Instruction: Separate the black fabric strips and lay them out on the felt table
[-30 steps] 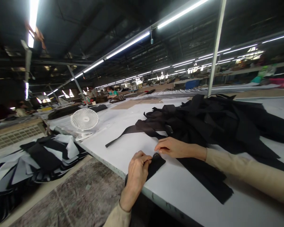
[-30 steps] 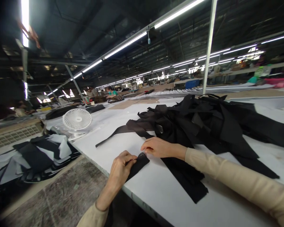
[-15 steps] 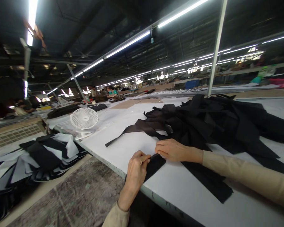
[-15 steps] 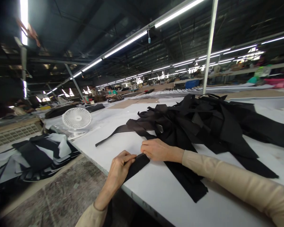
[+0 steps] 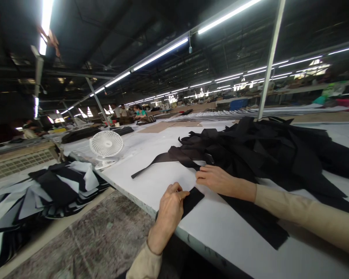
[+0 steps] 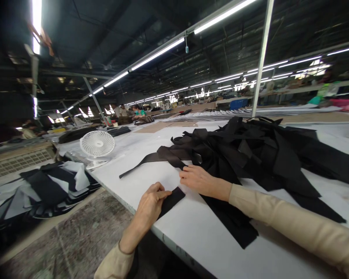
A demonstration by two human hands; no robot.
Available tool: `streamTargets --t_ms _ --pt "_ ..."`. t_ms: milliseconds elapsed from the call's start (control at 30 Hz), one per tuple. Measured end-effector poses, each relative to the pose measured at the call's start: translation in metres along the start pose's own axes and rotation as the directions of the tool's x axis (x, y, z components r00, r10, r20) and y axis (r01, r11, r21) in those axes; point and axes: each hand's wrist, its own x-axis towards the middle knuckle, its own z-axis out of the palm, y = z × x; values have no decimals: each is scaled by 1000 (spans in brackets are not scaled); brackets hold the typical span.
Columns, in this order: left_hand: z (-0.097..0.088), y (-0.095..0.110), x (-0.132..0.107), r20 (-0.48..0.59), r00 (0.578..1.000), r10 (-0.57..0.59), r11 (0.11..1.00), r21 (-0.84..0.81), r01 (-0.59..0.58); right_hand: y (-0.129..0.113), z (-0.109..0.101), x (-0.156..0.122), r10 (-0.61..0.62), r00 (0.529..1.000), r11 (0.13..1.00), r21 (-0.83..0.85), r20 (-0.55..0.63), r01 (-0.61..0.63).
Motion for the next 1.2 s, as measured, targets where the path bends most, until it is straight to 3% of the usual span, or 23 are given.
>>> streamTargets --t_ms 67,167,300,533,700,833,933,1000,1100,1200 --pt "3 6 9 10 998 -62 997 49 61 -1 -3 2 118 992 983 148 -39 -111" --pt "9 19 27 25 992 -120 989 86 117 -7 -3 4 184 982 917 367 -38 -158" --pt "9 26 38 60 990 -130 990 70 126 -14 8 2 259 964 882 390 66 -264" --pt "-23 -3 -5 41 975 -218 969 -108 221 -8 17 -5 241 968 869 430 69 -246" --pt "-28 -13 -28 -36 991 -130 971 -207 120 -13 15 -4 239 966 876 407 99 -258" --pt "-21 -20 -33 -92 994 59 997 -53 -64 -23 5 0 205 960 922 293 190 -255" --pt "-18 -25 -36 -100 981 164 985 68 -158 -24 -2 3 119 966 944 274 230 -182" --pt "-18 -25 -36 -89 985 150 985 98 -141 -20 -5 4 109 974 953 256 197 -159" --pt "-16 -18 -26 -58 997 52 993 108 -45 -15 -4 7 217 976 950 222 26 -218" --pt "-10 -3 -4 -9 1000 -17 990 141 18 -15 2 8 223 974 916 350 -38 -196"
